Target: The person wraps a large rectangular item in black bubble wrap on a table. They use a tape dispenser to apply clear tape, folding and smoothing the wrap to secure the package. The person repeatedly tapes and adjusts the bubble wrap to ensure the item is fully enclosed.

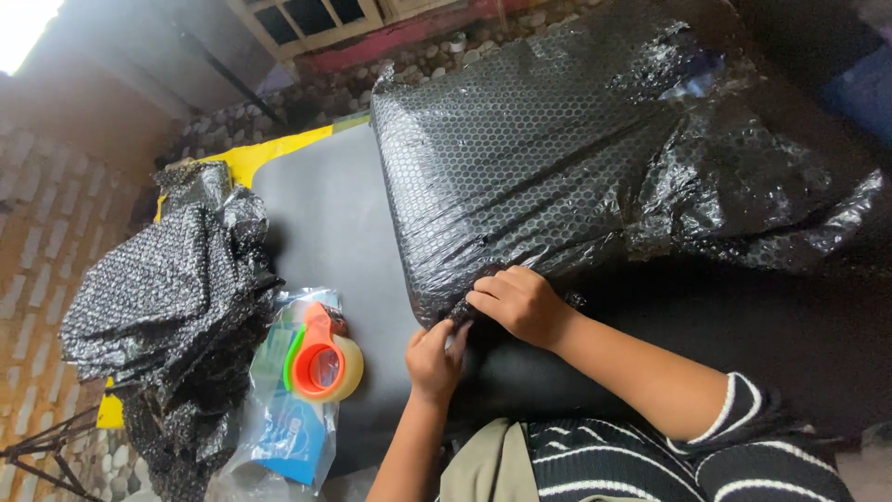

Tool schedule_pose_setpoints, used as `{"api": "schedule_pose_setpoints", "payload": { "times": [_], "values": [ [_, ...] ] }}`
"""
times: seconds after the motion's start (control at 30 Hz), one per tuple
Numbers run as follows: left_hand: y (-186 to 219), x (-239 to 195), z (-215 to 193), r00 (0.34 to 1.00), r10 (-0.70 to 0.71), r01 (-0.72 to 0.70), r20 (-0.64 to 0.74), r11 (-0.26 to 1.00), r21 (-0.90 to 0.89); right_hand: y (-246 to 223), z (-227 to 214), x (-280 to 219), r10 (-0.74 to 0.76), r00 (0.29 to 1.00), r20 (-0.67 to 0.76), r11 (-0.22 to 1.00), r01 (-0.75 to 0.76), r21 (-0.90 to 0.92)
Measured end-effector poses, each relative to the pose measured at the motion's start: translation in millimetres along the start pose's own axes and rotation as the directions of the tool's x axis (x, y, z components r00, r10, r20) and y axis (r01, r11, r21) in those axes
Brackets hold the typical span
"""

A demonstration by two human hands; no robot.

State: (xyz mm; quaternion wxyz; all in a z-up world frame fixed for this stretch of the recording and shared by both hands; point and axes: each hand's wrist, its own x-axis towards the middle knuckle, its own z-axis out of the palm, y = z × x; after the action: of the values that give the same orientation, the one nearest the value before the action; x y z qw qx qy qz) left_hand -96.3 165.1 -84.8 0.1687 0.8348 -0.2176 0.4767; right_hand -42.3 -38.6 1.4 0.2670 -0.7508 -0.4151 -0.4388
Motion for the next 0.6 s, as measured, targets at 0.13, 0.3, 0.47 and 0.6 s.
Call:
{"api": "schedule_pose_setpoints", "payload": {
  "times": [0.13,0.3,0.47,0.6],
  "values": [
    [3,10,-6,0.97,0.185,-0.165,-0.158,0.977,0.132,2,5,1,0.117,0.992,0.044,0.992,-0.119,0.048],
    [-14,35,-8,0.958,0.28,-0.245,-0.058,0.909,0.338,1,7,0,0.255,0.957,0.136,0.949,-0.275,0.154],
    [-33,29,1,0.966,0.256,-0.244,-0.042,0.953,0.181,3,-32,13,0.215,0.944,0.248,0.849,-0.307,0.43],
    [-32,25,6,0.971,0.228,-0.219,-0.067,0.968,0.121,15,-35,-8,0.091,0.987,0.135,0.992,-0.101,0.073]
  ]
}}
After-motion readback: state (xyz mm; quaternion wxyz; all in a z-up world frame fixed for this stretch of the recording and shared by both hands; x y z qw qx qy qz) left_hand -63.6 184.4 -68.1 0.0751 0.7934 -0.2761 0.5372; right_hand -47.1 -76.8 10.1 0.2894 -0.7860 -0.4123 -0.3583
